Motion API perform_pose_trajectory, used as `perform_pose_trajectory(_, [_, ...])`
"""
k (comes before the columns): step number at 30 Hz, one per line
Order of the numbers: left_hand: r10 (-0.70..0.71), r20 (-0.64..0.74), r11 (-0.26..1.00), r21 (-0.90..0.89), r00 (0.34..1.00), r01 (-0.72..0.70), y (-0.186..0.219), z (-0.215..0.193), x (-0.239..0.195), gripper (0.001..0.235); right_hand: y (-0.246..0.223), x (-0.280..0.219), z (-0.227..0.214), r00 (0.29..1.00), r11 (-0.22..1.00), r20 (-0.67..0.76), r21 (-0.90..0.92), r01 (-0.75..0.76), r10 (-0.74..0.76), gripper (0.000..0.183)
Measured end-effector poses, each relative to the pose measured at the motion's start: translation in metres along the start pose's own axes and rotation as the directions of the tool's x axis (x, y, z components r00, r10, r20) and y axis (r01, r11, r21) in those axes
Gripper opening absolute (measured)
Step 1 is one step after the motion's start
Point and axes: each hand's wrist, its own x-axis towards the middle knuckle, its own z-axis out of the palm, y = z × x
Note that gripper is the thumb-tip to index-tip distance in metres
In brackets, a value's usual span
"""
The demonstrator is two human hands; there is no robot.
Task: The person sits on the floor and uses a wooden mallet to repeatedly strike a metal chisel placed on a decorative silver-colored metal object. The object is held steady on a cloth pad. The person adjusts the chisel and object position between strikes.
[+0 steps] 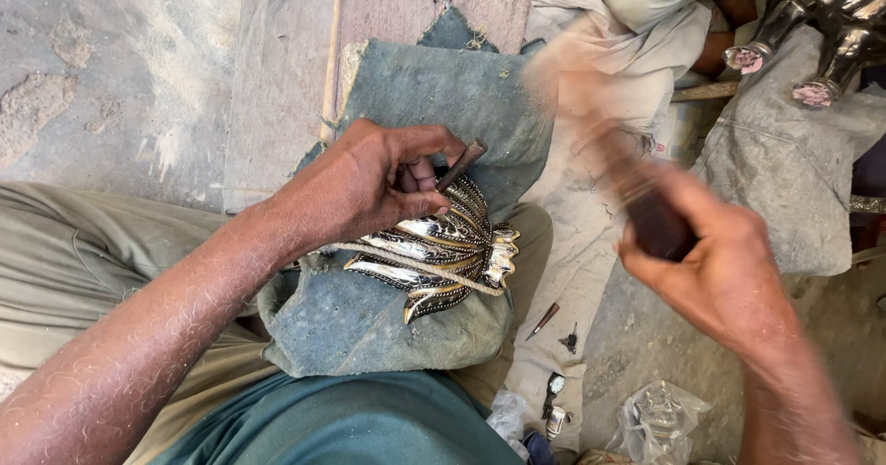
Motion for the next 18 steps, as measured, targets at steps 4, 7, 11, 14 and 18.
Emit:
perform_pose_trajectory(4, [0.036, 0.008, 0.999, -0.002, 0.999, -0.036, 0.000, 0.000, 0.003, 0.051, 0.004, -0.005, 0.001, 0.993, 0.985, -0.075, 0.141, 0.103, -0.093, 0.063])
perform_pose_trajectory(7, [0.033, -0.010, 0.999, 0.000, 0.999, -0.033, 0.000, -0.001, -0.002, 0.050, 0.000, -0.005, -0.001, 0.976, 0.970, -0.141, 0.158, 0.186, -0.164, 0.059])
perform_pose_trajectory(11, [-0.023, 0.013, 1.000, 0.002, 1.000, 0.023, 0.004, -0.001, 0.002, 0.050, -0.009, -0.005, -0.008, 0.979, 0.970, -0.152, 0.182, 0.163, -0.136, 0.056])
perform_pose_trajectory(14, [0.011, -0.011, 1.000, 0.016, 1.000, -0.011, 0.003, -0.001, 0.000, 0.045, -0.019, -0.002, -0.013, 0.986, 0.986, -0.041, 0.036, 0.161, -0.160, 0.065])
perform_pose_trajectory(18, [0.014, -0.012, 1.000, 0.011, 1.000, -0.014, 0.004, -0.002, 0.002, 0.047, -0.025, -0.001, -0.017, 0.952, 0.950, -0.235, 0.195, 0.243, -0.195, 0.072])
